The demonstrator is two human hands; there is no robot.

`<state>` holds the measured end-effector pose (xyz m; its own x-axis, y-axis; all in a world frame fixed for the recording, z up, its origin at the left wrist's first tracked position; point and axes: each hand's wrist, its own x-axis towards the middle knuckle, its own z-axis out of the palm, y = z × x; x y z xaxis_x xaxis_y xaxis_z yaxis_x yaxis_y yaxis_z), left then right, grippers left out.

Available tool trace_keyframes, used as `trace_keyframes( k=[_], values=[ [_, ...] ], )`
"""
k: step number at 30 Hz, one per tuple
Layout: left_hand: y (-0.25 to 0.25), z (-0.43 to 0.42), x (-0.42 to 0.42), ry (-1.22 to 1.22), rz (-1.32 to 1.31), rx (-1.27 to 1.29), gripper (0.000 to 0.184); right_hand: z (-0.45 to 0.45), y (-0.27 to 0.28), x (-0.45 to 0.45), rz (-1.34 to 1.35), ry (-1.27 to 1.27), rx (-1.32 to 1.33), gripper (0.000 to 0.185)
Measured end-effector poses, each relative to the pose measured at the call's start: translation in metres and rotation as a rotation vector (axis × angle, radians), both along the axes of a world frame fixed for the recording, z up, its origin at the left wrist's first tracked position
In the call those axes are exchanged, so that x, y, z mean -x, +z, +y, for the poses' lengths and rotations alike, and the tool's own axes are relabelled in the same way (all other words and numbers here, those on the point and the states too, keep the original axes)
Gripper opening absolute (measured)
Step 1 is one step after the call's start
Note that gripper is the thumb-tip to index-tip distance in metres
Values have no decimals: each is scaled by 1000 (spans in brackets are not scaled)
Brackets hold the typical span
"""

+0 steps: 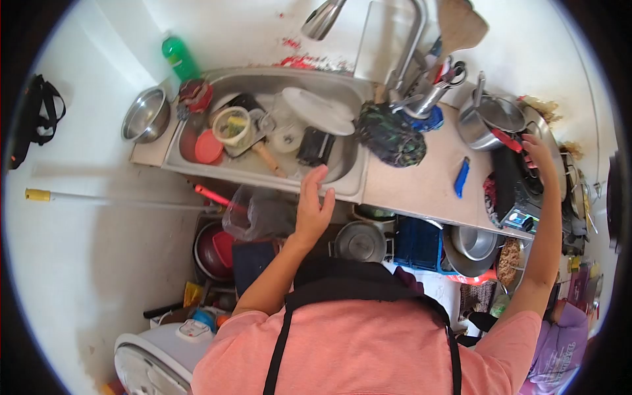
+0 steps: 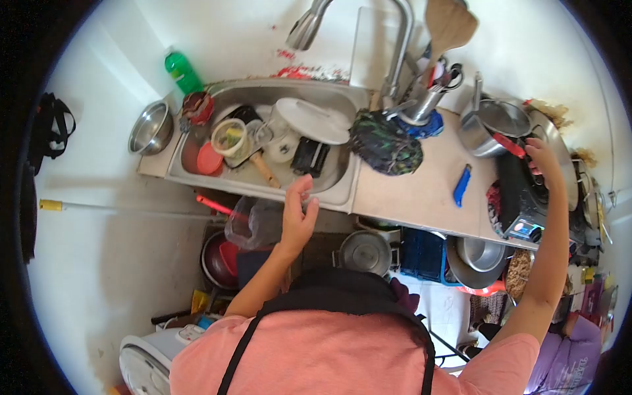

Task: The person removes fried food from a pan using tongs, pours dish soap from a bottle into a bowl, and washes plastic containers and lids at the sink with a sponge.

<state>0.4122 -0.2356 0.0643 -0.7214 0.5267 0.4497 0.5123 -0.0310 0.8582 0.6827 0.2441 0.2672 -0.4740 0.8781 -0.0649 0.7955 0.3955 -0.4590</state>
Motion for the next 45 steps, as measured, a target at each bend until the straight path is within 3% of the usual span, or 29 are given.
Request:
trace_keyframes(
  k=[1,5,7,13,16,24,27,30,36,39,40,45],
  values=[
    [-3,-10,8,32,10,5,42,4,0,-6,-74,55,-131,42],
    [-13,-57,43,248,-24,14,39,13,13,-31,-360,356,-1180,34],
    [-13,-81,57,342,-7,-3,38,-65,34,-13,-45,228,-986,29],
    [-21,-125,64,557,-55,10,33,-181,20,6,182,436,-960,29],
    [-25,-128,51,591,-95,5,30,-197,-7,2,382,399,-673,28],
    [-15,-94,14,628,-18,58,20,-212,-64,26,390,548,-396,23],
    [-4,-88,9,620,-90,100,20,-225,-69,49,386,663,-385,23],
    [3,-85,26,624,4,121,20,-234,-75,74,362,737,-289,23],
    [8,-83,116,601,42,320,28,-233,-101,141,331,786,-175,27],
    [-19,-81,184,657,270,454,35,-227,-114,180,312,641,-202,29],
    [-22,-81,202,646,243,522,46,-220,-121,194,290,614,-300,32],
    [-38,-80,283,613,-149,484,61,-202,-134,258,263,398,-568,35]
  ],
)
